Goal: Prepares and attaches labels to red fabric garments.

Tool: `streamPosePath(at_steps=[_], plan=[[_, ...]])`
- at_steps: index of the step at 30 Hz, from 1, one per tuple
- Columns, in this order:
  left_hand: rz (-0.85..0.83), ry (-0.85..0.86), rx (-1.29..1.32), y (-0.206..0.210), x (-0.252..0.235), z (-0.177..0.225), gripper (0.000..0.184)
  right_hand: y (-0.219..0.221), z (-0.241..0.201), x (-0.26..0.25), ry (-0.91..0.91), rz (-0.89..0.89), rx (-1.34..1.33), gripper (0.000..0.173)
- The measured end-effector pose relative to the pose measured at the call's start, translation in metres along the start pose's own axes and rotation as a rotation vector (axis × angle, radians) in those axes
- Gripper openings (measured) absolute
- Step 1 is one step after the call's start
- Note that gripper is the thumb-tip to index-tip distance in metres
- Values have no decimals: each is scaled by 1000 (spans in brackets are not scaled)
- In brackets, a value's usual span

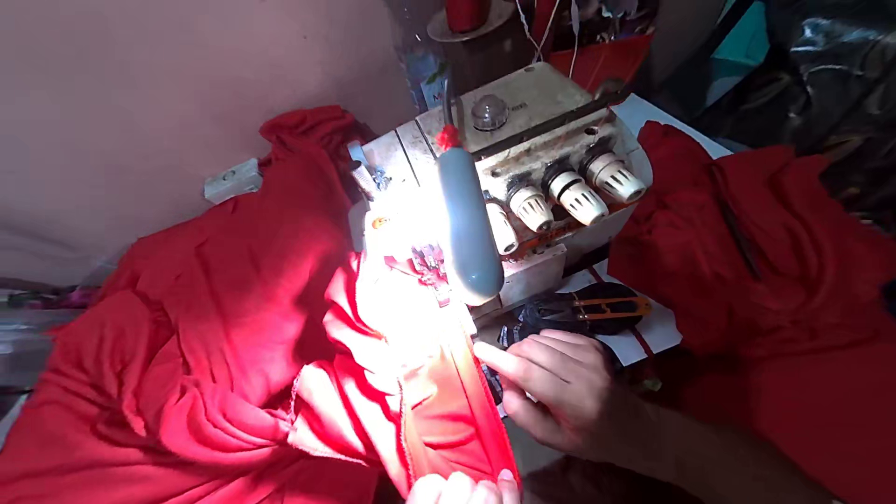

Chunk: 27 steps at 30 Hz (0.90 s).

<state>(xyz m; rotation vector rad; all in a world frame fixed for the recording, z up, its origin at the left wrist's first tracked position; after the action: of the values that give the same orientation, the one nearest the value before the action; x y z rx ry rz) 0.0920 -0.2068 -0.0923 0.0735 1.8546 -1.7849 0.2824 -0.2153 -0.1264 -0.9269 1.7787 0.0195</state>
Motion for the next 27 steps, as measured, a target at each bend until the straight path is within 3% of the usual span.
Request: streamPosePath(at_steps=[2,7,13,19,25,27], plan=[[103,1,-68,-2,-14,8,24,4,0,-3,22,-9,14,33],[104,88,19,-4,-18,-6,20,13,1,-10,54,-28,53,36],[243,-65,-112,6,-41,-17,12,17,3,-15,83,-30,50,37],[325,-117,-223,14,-67,-37,23,16,2,-10,113,4,15,37],[258,-327,204,11,-88,-75,19,4,-1,-2,199,12,31,38],[215,-310,208,16,-95,-99,16,3,-4,-1,214,18,27,37]])
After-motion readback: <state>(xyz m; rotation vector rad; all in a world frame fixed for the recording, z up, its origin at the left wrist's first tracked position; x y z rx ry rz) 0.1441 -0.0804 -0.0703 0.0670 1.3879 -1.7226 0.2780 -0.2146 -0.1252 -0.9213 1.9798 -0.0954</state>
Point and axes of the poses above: each hand's wrist, its own x-axis away from the middle knuckle, its own y-axis out of the palm, z = x × y, the point moved 2 cm from there along -x, towards the middle knuckle, and after that the axes turned 1 degree about -x, right-handed, at the moved point
